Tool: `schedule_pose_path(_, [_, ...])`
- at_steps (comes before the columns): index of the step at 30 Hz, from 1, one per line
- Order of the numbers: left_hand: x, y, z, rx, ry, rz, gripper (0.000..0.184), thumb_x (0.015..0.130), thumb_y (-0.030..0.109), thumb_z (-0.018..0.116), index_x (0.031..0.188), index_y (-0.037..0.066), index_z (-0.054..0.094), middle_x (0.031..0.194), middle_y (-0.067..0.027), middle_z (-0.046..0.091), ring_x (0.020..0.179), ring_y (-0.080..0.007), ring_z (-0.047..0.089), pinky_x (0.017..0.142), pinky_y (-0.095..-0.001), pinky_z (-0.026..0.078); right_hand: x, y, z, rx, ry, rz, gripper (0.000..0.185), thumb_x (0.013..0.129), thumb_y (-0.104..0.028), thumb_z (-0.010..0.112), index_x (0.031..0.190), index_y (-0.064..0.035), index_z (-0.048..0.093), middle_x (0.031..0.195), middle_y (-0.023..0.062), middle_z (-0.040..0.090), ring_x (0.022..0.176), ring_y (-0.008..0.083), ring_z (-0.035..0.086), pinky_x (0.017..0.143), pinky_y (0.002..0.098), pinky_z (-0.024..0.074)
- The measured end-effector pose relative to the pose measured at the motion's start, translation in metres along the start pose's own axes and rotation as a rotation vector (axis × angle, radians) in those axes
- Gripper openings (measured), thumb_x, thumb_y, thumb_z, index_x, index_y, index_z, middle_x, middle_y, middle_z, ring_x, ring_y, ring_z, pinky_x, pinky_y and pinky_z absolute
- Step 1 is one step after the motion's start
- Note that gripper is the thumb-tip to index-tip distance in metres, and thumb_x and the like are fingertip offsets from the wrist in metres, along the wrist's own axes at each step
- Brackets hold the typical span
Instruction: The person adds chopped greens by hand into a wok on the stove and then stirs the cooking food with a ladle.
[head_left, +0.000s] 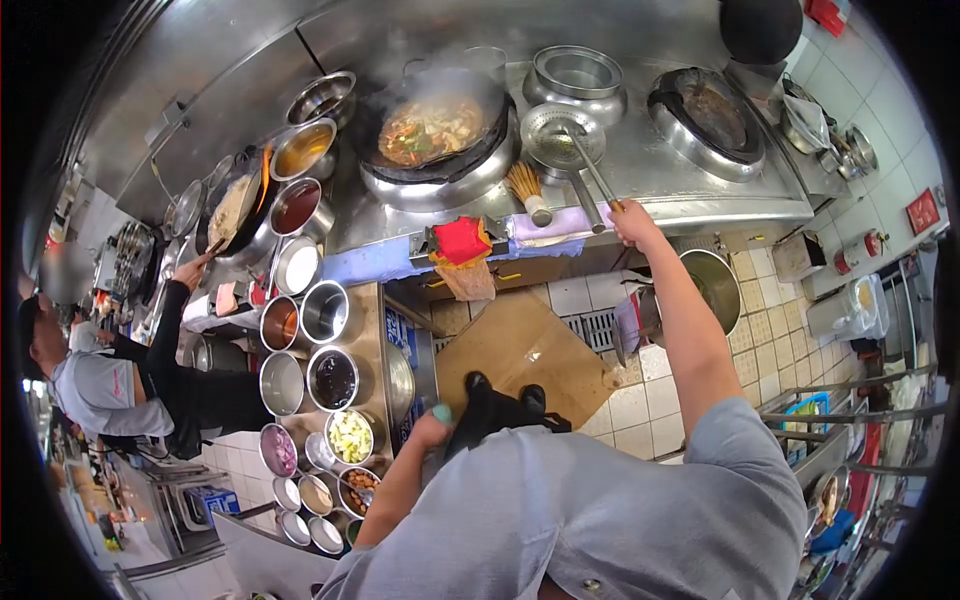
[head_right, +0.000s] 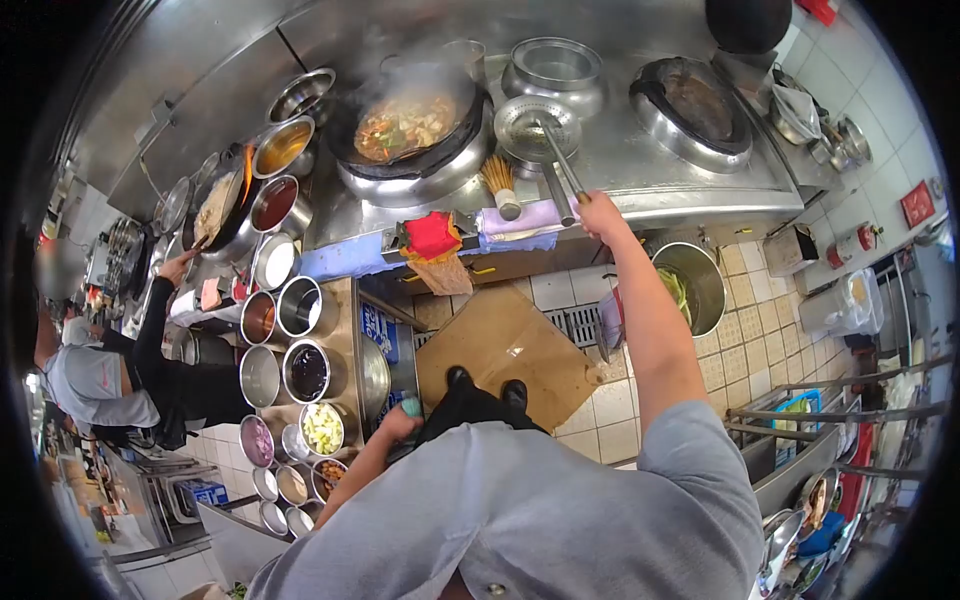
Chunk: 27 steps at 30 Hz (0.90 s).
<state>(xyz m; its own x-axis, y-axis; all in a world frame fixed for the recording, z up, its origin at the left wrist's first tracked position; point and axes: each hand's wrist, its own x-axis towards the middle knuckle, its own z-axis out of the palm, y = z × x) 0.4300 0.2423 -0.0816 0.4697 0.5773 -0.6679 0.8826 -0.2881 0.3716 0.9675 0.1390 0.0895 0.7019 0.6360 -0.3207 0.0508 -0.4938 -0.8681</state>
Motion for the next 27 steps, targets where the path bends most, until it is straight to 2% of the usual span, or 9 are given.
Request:
schedule_pose_path(5, [-0.005,0.055,-0.041,-0.32,0.127,0.086,0.053,0.06,0.029,0.059,0.102,0.001,0.045,0.098,-0.0187,0.052,0.092,-0.0297,0.05,0.079,-0.0319,0.039,-0.028,-0.055,0.042,0.32,-0.101,-0.048,0.027,0.076,-0.013,0.046,0.098,0.0013,0.042,0.054,0.0033,0.044,0.039,0.0109,0.042,0.034,0.0245,0.0341])
schedule_pose_path(8, [0.018,0.056,-0.045,-0.373,0.144,0.159,0.05,0.061,0.026,0.06,0.101,0.0,0.046,0.096,-0.0187,0.053,0.091,-0.0292,0.051,0.078,-0.0321,0.039,-0.044,-0.103,0.059,0.091,-0.104,-0.231,0.048,0.078,-0.013,0.045,0.12,0.0027,0.027,0.057,0.0031,0.043,0.041,0.0093,0.041,0.035,0.0235,0.0344])
schedule_pose_path(13, [0.056,0.087,-0.093,-0.507,0.191,0.082,0.048,0.062,0.028,0.061,0.098,0.0,0.047,0.092,-0.017,0.054,0.086,-0.0266,0.053,0.074,-0.0322,0.04,-0.019,-0.158,0.075,-0.073,-0.233,-0.205,0.048,0.077,-0.013,0.047,0.12,-0.0019,0.03,0.06,0.0052,0.046,0.041,0.01,0.042,0.036,0.0241,0.0358])
schedule_pose_path(15, [0.076,0.092,-0.113,-0.59,0.049,0.132,0.046,0.062,0.03,0.062,0.095,0.001,0.049,0.088,-0.0147,0.056,0.081,-0.0245,0.054,0.071,-0.0314,0.041,-0.007,-0.175,0.086,-0.431,-0.196,-0.24,0.051,0.074,-0.014,0.051,0.12,-0.0059,0.031,0.069,0.0118,0.055,0.05,0.0188,0.052,0.044,0.0298,0.0415])
schedule_pose_path(16, [0.085,0.099,-0.12,-0.601,0.159,0.238,0.027,0.067,0.02,0.06,0.084,0.002,0.05,0.072,-0.0057,0.055,0.062,-0.0147,0.052,0.058,-0.0277,0.042,0.034,-0.135,0.097,-0.702,0.067,-0.798,0.05,0.071,-0.014,0.052,0.118,-0.0071,0.035,0.081,0.0183,0.056,0.068,0.0291,0.056,0.057,0.0374,0.0442])
schedule_pose_path(17, [0.095,0.107,-0.129,-0.605,0.162,0.235,0.027,0.067,0.02,0.06,0.084,0.002,0.05,0.072,-0.0057,0.055,0.062,-0.0147,0.052,0.058,-0.0277,0.042,0.04,-0.143,0.108,-0.703,0.062,-0.801,0.05,0.071,-0.014,0.052,0.118,-0.0071,0.035,0.081,0.0183,0.056,0.068,0.0291,0.056,0.057,0.0374,0.0442])
schedule_pose_path(19, [0.103,0.12,-0.146,-0.76,0.115,0.281,0.022,0.069,0.019,0.059,0.083,0.004,0.051,0.07,-0.0051,0.054,0.061,-0.0126,0.052,0.054,-0.0256,0.042,0.044,-0.163,0.142,-0.795,0.068,-0.375,0.046,0.071,-0.012,0.051,0.115,-0.0057,0.038,0.083,0.0197,0.055,0.078,0.0357,0.052,0.07,0.0394,0.0414])
schedule_pose_path(23, [0.092,0.152,-0.192,-0.938,-0.015,0.263,0.019,0.071,0.015,0.058,0.085,0.005,0.05,0.07,-0.0053,0.054,0.061,-0.0126,0.053,0.053,-0.0249,0.042,0.072,-0.162,0.171,-0.542,-0.009,-0.5,0.043,0.072,-0.013,0.05,0.114,-0.0061,0.04,0.084,0.0206,0.055,0.08,0.0342,0.052,0.071,0.0396,0.0406])
schedule_pose_path(27, [0.087,0.164,-0.219,-1.228,-0.006,0.289,0.02,0.072,0.012,0.052,0.089,0.001,0.048,0.071,-0.0087,0.054,0.059,-0.0164,0.053,0.051,-0.0274,0.044,0.056,-0.17,0.125,-0.64,-0.17,-0.477,0.043,0.071,-0.012,0.049,0.113,-0.0063,0.042,0.083,0.017,0.056,0.074,0.0316,0.054,0.069,0.0366,0.0421])
